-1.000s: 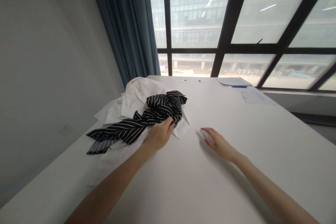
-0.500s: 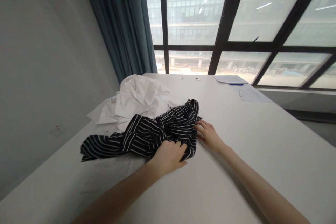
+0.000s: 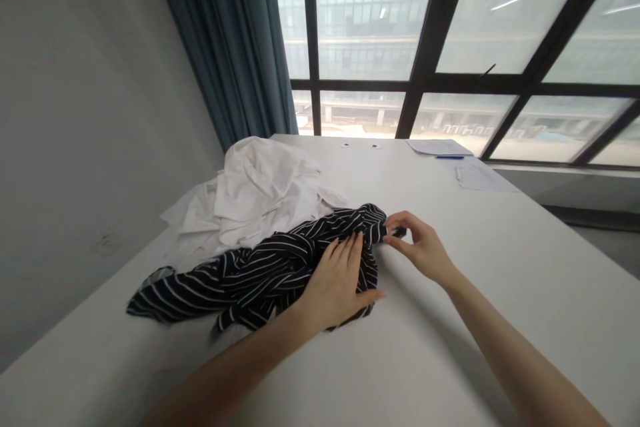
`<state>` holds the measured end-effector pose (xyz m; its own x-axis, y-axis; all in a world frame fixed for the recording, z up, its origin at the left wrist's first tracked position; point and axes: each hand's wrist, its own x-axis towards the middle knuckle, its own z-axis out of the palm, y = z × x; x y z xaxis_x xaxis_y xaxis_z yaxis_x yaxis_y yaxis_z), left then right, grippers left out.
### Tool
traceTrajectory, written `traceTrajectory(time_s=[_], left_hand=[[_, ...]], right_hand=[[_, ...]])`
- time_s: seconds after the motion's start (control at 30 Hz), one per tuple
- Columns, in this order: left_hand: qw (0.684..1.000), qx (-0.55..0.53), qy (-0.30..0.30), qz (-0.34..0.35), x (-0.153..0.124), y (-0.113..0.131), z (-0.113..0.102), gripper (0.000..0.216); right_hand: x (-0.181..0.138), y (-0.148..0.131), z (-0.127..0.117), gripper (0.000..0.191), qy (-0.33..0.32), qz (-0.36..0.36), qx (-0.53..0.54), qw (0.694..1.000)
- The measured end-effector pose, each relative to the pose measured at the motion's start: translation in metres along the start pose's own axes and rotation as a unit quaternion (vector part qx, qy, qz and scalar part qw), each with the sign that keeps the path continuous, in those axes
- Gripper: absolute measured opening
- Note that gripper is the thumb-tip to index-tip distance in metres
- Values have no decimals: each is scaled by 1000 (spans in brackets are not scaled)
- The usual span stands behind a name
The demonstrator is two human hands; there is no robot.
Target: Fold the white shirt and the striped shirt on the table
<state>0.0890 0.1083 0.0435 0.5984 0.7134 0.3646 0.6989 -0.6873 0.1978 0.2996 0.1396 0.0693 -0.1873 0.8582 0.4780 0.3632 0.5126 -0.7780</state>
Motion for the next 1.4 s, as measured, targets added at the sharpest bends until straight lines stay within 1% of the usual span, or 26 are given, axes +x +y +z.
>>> traceTrajectory(time_s=[0.03,0.07,0.13,0.17,0.2,0.23,0.27,0.33,0.4,0.43,0.53,0.6,0.63,0.7,0.77,0.87,0.97,1.07,1.17,1.27,1.4], left_hand=[[1000,-19,22,-7,4,1,-3,90],[998,-40,44,-13,8,3,-6,83],[993,-87,73,-22,13,3,-12,53],[991,-111,76,-30,14,2,-15,38],[987,-132,73,-45,14,0,-18,27],[984,-152,70,-67,14,-2,-20,24],[978,-171,70,-92,14,-5,-23,25],[962,-215,82,-146,13,-13,-28,27],[939,-265,112,-187,15,-24,-33,28],[926,-292,130,-199,17,-30,-35,28],[887,-367,173,-221,22,-48,-37,30],[864,-403,191,-234,25,-59,-35,33],[854,-415,201,-240,26,-64,-33,35],[836,-434,224,-250,27,-70,-27,36],[821,-451,242,-255,28,-74,-22,37],[810,-459,257,-259,28,-75,-18,39],[812,-460,257,-251,28,-77,-21,43],[819,-460,239,-245,28,-79,-27,46],[833,-440,224,-250,27,-80,-33,46],[847,-421,217,-240,27,-79,-37,44],[860,-414,204,-218,27,-78,-39,43]], right_hand=[[-1,-8,0,19,-4,3,22,1000],[-3,-15,1,19,-11,5,39,999],[-6,-24,3,19,-23,4,60,998],[-7,-27,4,19,-27,-1,61,998],[-8,-29,5,20,-33,-7,55,998],[-9,-30,5,25,-42,-12,44,998],[-9,-30,5,32,-56,-14,30,998],[-10,-30,3,54,-106,-6,0,994],[-9,-29,-2,74,-180,25,-8,983],[-9,-29,-6,79,-220,43,-3,974],[-7,-27,-17,81,-325,78,14,943],[-5,-24,-24,80,-362,73,16,929],[-4,-21,-27,80,-369,70,16,927],[-3,-13,-28,76,-360,75,17,930],[-3,-3,-24,63,-319,87,15,944],[-3,9,-14,41,-219,67,8,973],[-2,16,-8,31,-124,36,16,992],[-3,19,-10,30,-72,43,46,995],[-3,19,-15,35,-32,55,64,996],[-1,16,-19,42,11,53,72,996],[3,9,-25,48,46,63,63,995]])
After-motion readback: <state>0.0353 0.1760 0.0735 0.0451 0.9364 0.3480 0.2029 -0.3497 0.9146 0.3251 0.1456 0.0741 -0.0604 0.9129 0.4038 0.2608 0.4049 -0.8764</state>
